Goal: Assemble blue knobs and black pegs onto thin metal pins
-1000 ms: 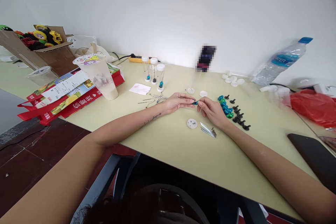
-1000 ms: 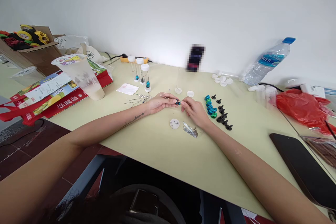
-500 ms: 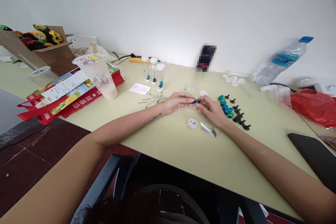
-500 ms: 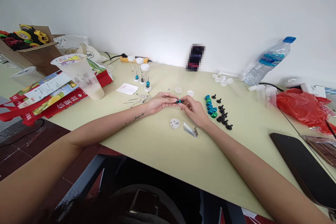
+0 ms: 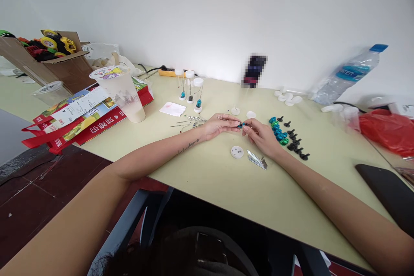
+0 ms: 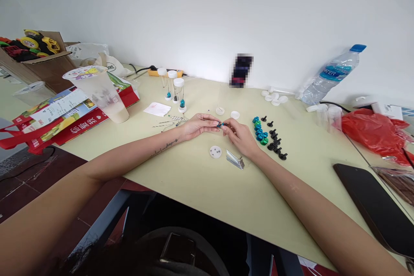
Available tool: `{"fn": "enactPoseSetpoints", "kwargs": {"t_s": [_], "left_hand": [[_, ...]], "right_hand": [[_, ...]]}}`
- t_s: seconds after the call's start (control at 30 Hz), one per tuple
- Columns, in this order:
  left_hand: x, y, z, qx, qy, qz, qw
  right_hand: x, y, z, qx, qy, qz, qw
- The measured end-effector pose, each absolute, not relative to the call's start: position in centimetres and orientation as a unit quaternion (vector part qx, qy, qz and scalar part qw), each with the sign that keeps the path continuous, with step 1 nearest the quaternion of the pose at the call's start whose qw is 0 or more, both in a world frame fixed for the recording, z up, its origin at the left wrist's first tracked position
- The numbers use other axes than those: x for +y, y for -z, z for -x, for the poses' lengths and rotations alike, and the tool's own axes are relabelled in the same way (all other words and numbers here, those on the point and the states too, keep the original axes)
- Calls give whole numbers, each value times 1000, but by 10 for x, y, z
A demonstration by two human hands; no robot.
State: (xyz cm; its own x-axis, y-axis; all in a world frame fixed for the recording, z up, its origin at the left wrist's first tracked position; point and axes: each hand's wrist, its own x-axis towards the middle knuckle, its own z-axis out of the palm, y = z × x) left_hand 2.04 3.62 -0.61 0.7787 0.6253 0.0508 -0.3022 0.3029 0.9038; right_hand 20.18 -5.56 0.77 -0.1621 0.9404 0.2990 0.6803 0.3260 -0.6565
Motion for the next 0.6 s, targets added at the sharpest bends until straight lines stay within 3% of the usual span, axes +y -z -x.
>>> {"fn": "enactPoseSetpoints", "kwargs": {"t_s": [0.6], "left_hand": [[37, 7, -21, 168, -293, -521, 784]], "right_hand": [[-56, -10, -202, -746, -170, 548, 337]]}}
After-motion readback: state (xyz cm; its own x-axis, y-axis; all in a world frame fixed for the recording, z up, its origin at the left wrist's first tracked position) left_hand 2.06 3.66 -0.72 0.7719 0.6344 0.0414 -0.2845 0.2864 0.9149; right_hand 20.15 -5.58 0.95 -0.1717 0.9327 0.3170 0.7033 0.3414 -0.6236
